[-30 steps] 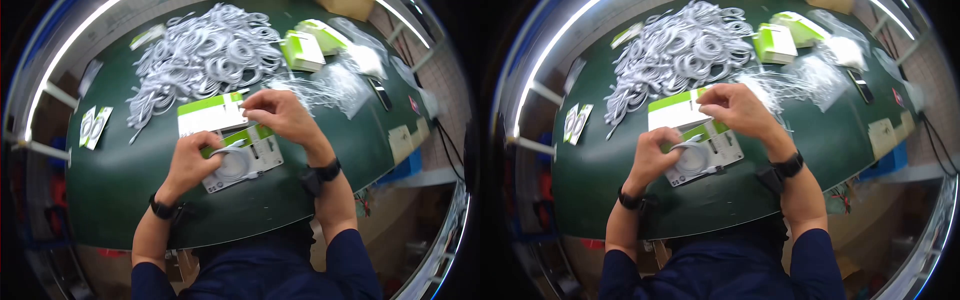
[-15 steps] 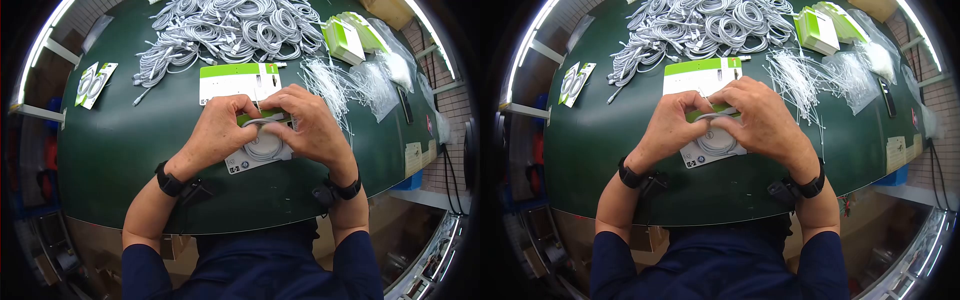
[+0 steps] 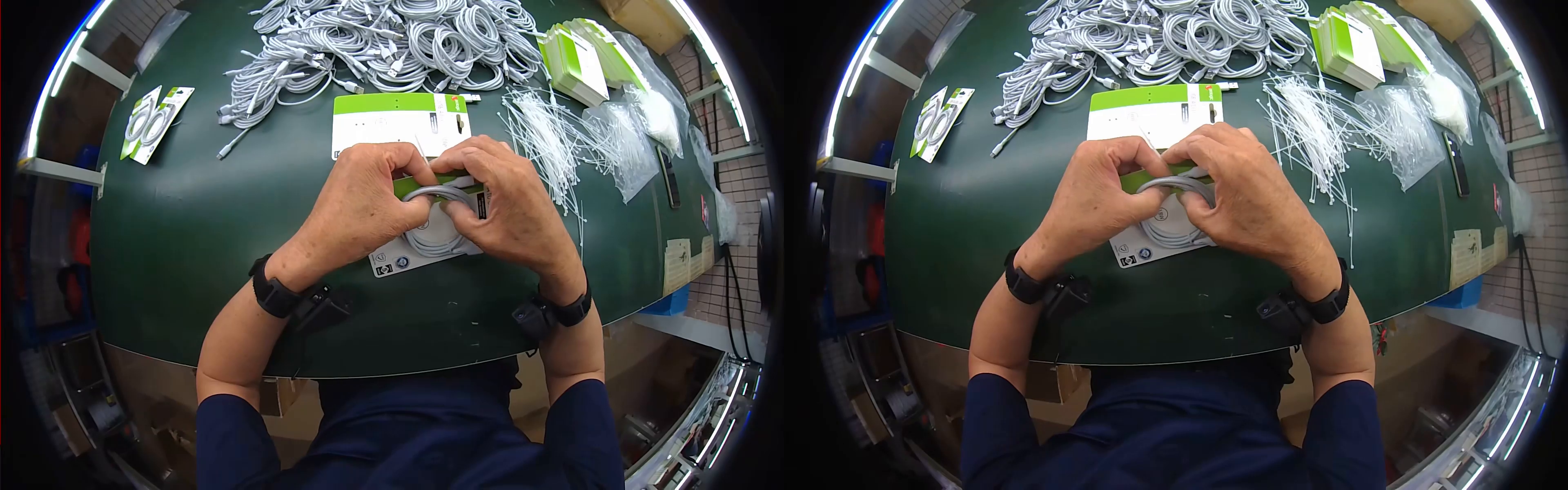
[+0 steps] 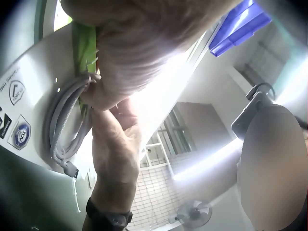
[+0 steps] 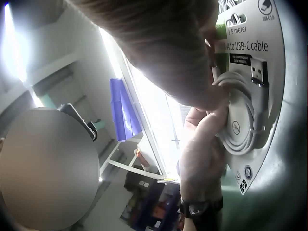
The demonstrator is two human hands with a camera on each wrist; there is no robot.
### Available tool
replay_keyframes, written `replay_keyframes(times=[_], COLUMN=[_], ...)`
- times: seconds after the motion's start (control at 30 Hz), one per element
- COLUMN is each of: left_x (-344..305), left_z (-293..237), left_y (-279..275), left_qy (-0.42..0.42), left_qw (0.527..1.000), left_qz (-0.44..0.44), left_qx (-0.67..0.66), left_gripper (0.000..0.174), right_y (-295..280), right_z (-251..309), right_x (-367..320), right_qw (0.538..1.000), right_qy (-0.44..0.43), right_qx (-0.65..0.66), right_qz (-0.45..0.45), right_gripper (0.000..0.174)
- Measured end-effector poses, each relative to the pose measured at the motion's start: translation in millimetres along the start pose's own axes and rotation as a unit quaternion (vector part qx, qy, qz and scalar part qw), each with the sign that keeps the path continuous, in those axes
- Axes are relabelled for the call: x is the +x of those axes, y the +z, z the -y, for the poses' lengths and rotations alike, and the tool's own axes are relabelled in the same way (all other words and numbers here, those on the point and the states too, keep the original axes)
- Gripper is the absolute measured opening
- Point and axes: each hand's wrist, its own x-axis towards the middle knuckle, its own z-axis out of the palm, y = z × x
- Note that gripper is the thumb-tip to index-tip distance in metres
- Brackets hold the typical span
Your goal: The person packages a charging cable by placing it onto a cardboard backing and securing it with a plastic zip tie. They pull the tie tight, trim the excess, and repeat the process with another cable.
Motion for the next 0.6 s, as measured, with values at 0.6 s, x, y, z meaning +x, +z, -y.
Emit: replay_keyframes(times=[0.6], left_x=[-1], left_z=[-3], left_y=[5], left_qy=[0.017], left_qw=[1.000], left_qz=[0.016], left_qx=[-0.021], left_gripper=[0.011], right_y=[11], right_z=[-3], right_x=[4], right_qw=[0.983], right_qy=[0.071], right_qx=[0.125], right_qz=[-0.114], right_gripper=[0.007])
